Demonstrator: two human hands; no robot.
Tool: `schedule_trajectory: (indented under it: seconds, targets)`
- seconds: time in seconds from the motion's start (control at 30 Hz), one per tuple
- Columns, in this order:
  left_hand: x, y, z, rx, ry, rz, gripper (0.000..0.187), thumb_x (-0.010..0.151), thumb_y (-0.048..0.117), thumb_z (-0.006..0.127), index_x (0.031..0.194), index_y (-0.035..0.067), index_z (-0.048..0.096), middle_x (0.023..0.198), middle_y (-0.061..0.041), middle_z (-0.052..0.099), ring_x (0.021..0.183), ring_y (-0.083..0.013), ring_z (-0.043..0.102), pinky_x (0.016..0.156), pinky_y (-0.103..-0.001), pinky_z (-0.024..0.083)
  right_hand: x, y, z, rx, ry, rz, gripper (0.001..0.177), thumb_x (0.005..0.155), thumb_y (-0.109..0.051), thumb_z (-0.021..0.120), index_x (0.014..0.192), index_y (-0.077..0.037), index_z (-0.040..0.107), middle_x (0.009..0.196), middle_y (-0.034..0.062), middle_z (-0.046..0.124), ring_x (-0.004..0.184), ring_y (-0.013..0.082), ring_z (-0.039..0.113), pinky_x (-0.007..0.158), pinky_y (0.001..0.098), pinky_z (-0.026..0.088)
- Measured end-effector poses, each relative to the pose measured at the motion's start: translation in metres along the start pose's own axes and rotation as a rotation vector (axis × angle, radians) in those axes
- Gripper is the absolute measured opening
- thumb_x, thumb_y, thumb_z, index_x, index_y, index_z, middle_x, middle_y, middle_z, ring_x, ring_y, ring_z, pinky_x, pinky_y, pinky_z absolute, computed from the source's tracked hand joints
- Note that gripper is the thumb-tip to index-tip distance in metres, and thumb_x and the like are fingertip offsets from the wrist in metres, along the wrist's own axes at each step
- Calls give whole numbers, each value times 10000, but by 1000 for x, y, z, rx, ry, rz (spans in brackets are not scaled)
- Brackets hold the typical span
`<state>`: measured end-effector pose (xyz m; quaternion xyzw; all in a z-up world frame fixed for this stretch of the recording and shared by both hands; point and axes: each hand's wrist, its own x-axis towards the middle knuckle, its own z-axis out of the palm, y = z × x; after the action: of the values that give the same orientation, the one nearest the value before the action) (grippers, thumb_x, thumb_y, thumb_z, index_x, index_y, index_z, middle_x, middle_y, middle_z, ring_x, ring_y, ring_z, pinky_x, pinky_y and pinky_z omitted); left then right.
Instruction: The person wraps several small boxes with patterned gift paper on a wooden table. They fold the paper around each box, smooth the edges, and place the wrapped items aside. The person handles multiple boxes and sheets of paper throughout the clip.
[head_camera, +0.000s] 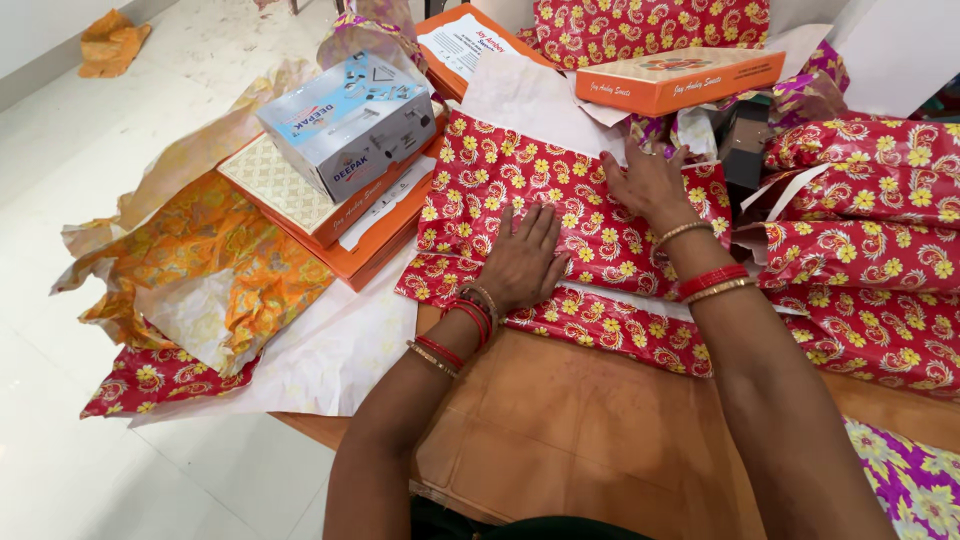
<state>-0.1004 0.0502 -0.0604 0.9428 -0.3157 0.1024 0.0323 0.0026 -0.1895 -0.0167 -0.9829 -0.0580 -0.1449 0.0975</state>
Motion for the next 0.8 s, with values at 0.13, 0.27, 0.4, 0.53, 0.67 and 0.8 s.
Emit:
schedule_trajectory:
  seconds: [0.13,0.27,0.4,0.53,0.67,0.8]
  targets:
    - [-1,1,4,-9,91,63,670,1032,430,286,1503,-37,382,1594,-218,356,1496,-356,290,1216,-627,110,-8,4,-4,122,-104,183,600,949,-545,679,1205,-6,744,1013,184,771,998,341,747,970,456,572]
    - [-5,2,1,7,198,94,625,1033,373,375,1495,-45,424,1588,-230,401,1514,-356,323,1238,-620,148,-19,18,-15,306,220,39,494,816,-382,835,1197,-75,775,871,140,771,754,268,754,731,389,587]
    - [-10,7,-6,-39,403,214,585,1011,295,485,1471,-66,464,1560,-250,441,1506,-381,368,1264,-620,170,-30,24,-47,436,213,-24,332,901,-273,810,1180,-93,803,953,123,785,791,199,747,729,342,581]
    - [-19,19,-6,-6,293,494,499,1044,280,510,1417,-52,511,1554,-286,454,1481,-399,412,1237,-595,264,-69,4,-108,623,9,-109,264,941,-244,761,1128,-59,765,974,95,787,805,149,744,729,299,597]
    - [-24,44,10,78,192,630,404,1104,240,499,1411,-21,527,1532,-262,490,1434,-387,495,1218,-532,377,-135,-26,-179,492,-406,-358,250,840,-244,747,1023,-86,810,889,70,837,774,166,817,696,310,619]
    - [-42,47,27,-154,343,411,414,1094,239,499,1419,-17,522,1534,-251,491,1437,-378,490,1222,-531,370,-165,-58,-210,601,-718,-705,367,914,-236,711,1245,-77,698,1242,98,767,1081,227,774,903,343,602]
